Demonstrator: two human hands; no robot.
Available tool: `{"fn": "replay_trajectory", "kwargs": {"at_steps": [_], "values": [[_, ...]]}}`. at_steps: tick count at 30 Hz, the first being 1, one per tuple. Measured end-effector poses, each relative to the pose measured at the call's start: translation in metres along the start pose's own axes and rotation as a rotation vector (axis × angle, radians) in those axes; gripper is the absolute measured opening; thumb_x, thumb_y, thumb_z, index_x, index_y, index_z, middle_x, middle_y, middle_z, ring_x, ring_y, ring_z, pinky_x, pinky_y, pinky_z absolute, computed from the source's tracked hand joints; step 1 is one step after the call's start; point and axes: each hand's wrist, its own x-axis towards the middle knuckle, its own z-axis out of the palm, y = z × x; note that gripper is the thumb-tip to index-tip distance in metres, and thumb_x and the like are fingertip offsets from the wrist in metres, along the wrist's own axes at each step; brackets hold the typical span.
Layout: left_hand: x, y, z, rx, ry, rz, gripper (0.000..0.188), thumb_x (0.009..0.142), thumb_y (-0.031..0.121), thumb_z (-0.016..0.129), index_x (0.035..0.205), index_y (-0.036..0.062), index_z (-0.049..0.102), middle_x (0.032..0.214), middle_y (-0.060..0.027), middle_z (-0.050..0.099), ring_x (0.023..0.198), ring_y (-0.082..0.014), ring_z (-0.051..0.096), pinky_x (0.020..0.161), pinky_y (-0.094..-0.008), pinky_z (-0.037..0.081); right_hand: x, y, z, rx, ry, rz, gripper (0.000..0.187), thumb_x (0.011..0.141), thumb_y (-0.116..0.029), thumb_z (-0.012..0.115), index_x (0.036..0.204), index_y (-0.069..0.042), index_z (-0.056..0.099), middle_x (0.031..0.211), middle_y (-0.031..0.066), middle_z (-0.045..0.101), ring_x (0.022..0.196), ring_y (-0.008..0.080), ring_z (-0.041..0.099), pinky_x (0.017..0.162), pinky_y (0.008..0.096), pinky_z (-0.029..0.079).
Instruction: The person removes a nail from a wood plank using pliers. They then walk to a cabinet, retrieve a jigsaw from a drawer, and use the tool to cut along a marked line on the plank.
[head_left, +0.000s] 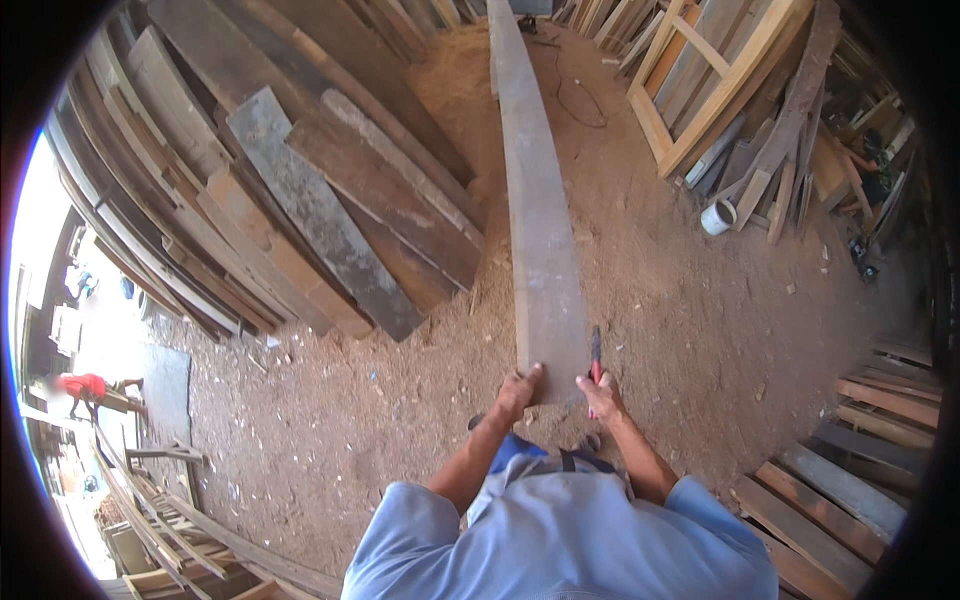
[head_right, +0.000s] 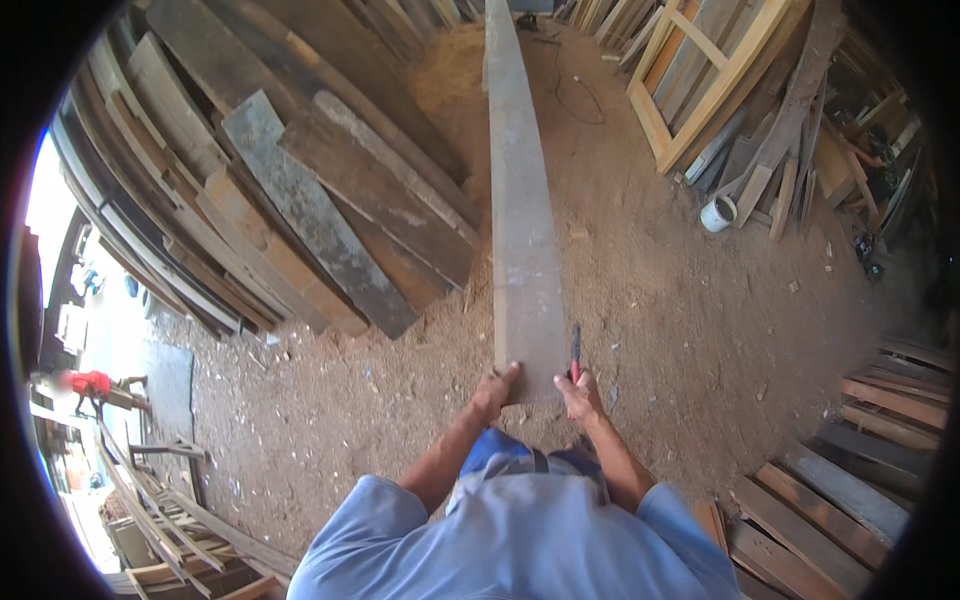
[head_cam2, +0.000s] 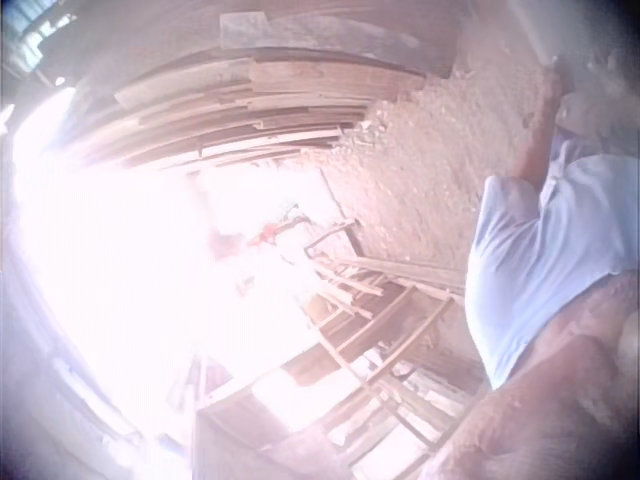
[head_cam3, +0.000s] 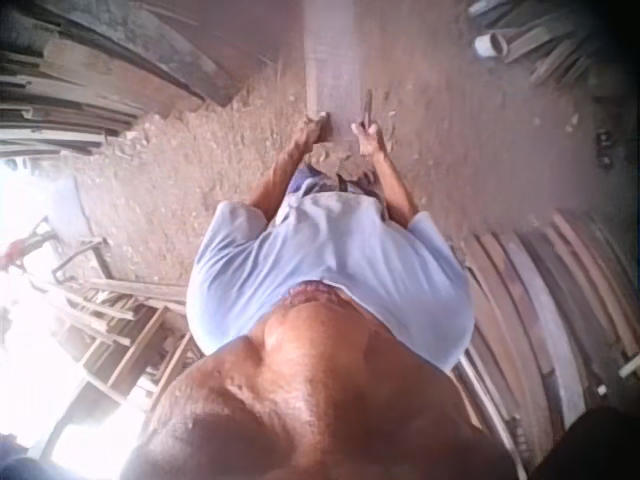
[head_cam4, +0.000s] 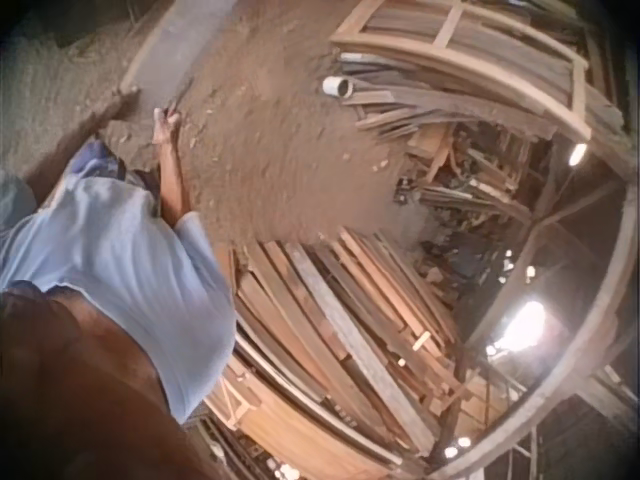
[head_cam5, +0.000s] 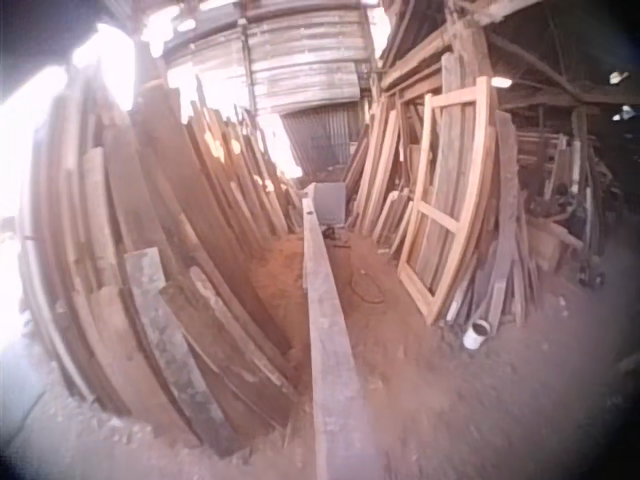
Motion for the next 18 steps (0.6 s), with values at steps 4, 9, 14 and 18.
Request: {"fn": "replay_trajectory", "kwargs": {"at_steps": [4,9,14,18], "values": [[-0.002,0.018,0.027,0.207,0.099,0.026,0.05,0.094,0.041,0.066,0.118,-0.0032,0.064,0.098,-0.0069,0.069,0.087,-0.0146,0.064,0.076,-0.0311,0.052,0.008,-0.003,-0.016,0.141,-0.168,-0.182,0.033,0.085,-0.024,0.072,0.103,0.001,0.06,0.077,0.0053,0.06,0.063,0.017,0.06,0.055,0.0345,0.051],[0.014,-0.014,0.059,0.203,0.233,0.089,0.052,0.089,0.044,0.071,0.108,-0.0046,0.069,0.09,-0.0086,0.07,0.077,-0.0155,0.063,0.07,-0.0329,0.051,0.023,-0.002,-0.047,0.165,-0.145,-0.289,0.034,0.086,-0.02,0.067,0.11,0.003,0.06,0.096,0.0102,0.066,0.084,0.0172,0.063,0.074,0.0336,0.052],[0.033,-0.044,0.12,0.145,0.162,0.073,0.055,0.087,0.05,0.071,0.098,-0.0045,0.071,0.086,-0.0097,0.07,0.076,-0.0164,0.063,0.067,-0.0338,0.05,0.027,0.012,-0.103,0.071,0.006,-0.293,0.042,0.087,-0.019,0.066,0.119,0.006,0.057,0.107,0.0126,0.066,0.092,0.0189,0.063,0.08,0.0335,0.052],[0.037,-0.049,0.131,0.252,0.227,0.102,0.058,0.087,0.052,0.07,0.094,-0.0055,0.071,0.079,-0.0097,0.067,0.071,-0.0177,0.061,0.064,-0.0345,0.049,0.029,0.017,-0.108,-0.041,0.117,-0.236,0.044,0.088,-0.021,0.067,0.122,0.005,0.057,0.11,0.0123,0.066,0.095,0.0196,0.064,0.083,0.0338,0.052]]}}
